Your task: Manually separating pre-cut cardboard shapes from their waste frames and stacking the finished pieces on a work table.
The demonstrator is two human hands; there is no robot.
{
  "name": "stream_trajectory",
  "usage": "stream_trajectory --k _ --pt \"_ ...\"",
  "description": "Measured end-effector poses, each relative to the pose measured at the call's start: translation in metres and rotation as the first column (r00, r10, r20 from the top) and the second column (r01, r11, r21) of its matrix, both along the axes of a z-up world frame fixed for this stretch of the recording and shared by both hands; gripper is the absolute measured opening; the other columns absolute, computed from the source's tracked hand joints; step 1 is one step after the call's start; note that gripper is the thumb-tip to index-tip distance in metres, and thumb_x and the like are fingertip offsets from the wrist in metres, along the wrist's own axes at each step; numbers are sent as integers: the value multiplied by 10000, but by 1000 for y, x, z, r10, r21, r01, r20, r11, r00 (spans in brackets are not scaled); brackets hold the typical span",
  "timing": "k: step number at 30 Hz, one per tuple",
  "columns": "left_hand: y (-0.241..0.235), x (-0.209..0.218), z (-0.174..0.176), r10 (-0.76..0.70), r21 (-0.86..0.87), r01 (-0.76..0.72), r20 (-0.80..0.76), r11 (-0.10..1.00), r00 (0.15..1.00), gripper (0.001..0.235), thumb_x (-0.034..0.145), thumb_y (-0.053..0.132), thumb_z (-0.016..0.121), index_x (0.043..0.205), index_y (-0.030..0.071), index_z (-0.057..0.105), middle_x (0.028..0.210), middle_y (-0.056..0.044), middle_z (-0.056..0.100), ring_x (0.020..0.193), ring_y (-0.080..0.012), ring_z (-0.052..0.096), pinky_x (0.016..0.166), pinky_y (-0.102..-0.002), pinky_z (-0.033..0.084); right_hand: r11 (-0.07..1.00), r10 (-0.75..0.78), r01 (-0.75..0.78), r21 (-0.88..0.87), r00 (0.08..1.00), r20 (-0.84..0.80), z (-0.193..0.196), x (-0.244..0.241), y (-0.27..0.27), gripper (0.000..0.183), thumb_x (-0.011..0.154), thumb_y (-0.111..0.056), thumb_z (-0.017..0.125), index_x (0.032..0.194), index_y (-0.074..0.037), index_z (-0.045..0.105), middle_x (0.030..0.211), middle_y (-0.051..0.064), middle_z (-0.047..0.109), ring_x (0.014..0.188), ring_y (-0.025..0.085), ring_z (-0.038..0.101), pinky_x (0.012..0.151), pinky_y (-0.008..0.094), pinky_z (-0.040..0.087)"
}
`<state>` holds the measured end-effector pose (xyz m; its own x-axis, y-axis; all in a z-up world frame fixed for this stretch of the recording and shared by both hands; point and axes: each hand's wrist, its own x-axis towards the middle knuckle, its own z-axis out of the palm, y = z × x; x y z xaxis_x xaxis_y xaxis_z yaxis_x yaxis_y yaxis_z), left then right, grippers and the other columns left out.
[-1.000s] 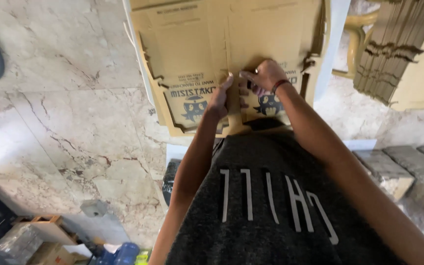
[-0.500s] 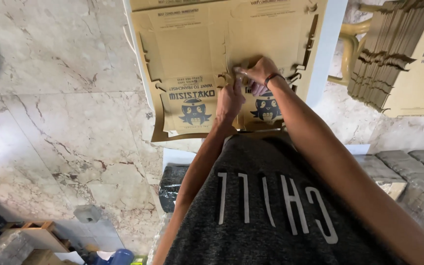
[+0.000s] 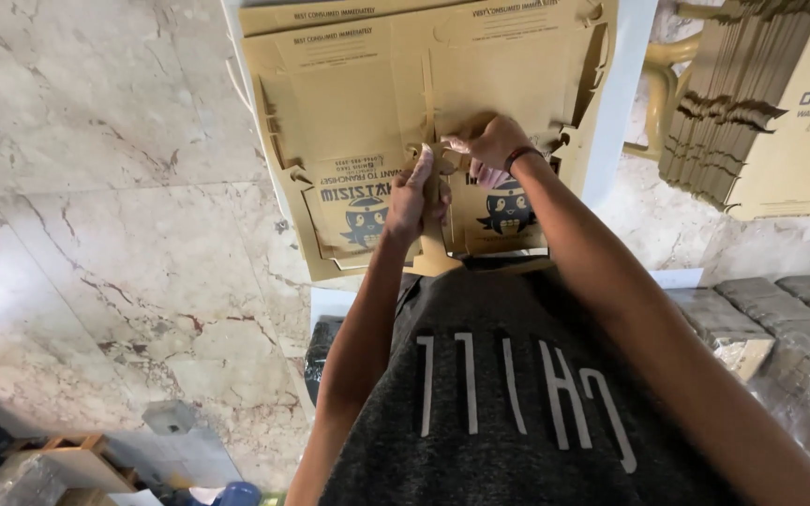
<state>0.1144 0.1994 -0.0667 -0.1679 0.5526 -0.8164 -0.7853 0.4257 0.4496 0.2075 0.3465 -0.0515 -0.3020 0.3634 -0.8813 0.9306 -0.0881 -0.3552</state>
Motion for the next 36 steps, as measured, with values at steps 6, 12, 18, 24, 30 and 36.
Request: stream_trajectory --k 6,12,18,24,30,36 --pt "8 7 17 2 -38 -3 -45 999 999 500 1032 394 560 917 -84 655 530 -198 598 327 -225 513 295 -421 512 983 142 -139 118 990 -20 -70 -1 -11 558 831 -524 733 968 14 784 982 230 760 1061 405 704 891 530 566" --pt "37 5 73 -91 161 141 -281 977 955 464 985 446 538 788 48 675 506 -87 619 294 -135 484 261 -266 422 962 252 -241 128 965 -77 -156 4 13 161 820 -94 870 966 -80 802 867 69 788 756 124 723 807 234 622" --pt "45 7 100 -140 190 233 -403 954 904 577 1053 324 460 588 29 631 502 -175 665 294 -222 608 259 -315 504 926 232 -178 332 964 -129 -206 6 14 227 830 -273 708 807 -55 766 826 149 757 975 357 729 846 504 605" --pt "1 9 9 50 -35 -54 -112 998 992 403 985 387 644 1008 -15 628 728 -238 703 540 -296 719 421 -426 624 999 -31 27 -43 995 -95 -75 10 9 146 738 -138 773 826 -22 759 616 140 717 538 278 741 491 384 633" --pt "-16 8 3 -569 -351 472 -262 809 780 956 880 706 659 1460 -36 498 1444 -312 514 1299 -430 557 831 -496 587 227 102 265 937 950 -294 -58 160 -64 253 895 -291 882 1043 -133 752 896 49 784 859 258 763 726 365 628" --pt "-44 15 -19 -526 -267 456 -346 849 777 569 904 542 728 954 -19 646 883 -191 602 821 -301 643 665 -438 583 656 -500 378 653 866 1 -38 213 -130 835 845 -501 789 1546 -202 446 1412 186 557 1214 461 611 973 644 537"
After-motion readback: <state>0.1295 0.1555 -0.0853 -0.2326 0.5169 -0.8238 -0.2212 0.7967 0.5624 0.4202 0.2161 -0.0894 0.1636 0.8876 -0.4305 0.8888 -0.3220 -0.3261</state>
